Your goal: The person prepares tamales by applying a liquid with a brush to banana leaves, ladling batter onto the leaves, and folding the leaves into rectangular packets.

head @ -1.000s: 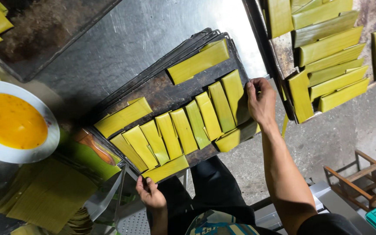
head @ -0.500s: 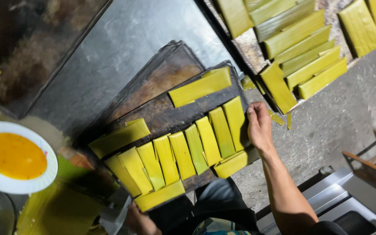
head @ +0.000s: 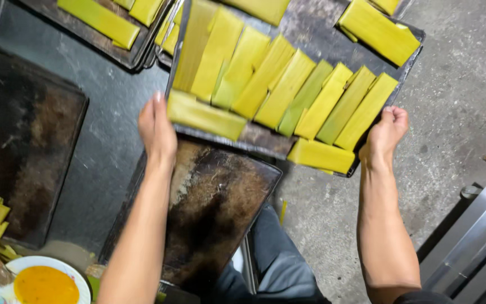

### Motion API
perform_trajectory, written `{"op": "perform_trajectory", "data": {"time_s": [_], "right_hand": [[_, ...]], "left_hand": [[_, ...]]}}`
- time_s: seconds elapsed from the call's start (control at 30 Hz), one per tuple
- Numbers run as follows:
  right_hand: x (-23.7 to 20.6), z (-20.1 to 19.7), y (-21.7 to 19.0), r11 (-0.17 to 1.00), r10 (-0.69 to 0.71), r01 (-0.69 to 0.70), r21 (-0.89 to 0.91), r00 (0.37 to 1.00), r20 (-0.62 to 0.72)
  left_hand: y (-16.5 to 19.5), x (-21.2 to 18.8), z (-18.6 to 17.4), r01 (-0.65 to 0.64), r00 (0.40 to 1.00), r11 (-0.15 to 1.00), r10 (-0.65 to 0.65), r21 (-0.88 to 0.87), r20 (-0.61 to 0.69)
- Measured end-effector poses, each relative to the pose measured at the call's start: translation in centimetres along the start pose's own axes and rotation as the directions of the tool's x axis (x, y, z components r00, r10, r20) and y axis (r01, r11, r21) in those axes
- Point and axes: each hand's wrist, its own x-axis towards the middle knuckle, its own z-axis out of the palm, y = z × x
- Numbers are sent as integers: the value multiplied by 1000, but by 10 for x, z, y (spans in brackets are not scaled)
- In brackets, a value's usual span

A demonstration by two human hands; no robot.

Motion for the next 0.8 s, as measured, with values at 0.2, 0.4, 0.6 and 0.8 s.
{"op": "perform_trajectory", "data": {"time_s": [0.2, 0.4, 0.6, 0.8], "right_hand": [[21, 40, -14, 1000, -12, 10, -13, 994, -106], [6, 46, -10, 975, 120, -120, 185, 993, 13], [-65, -2, 4, 993, 75, -72, 93, 997, -24], [-280, -24, 37, 900, -433, 429, 79, 900, 51]], "left_hand": [[48, 98, 59, 30, 999, 982, -36, 186, 31], [30, 97, 47, -185, 977, 943, 207, -275, 52], [-4, -34, -27, -339, 940, 940, 337, -45, -50], [-59, -289, -153, -408, 912, 912, 409, -42, 29]]}}
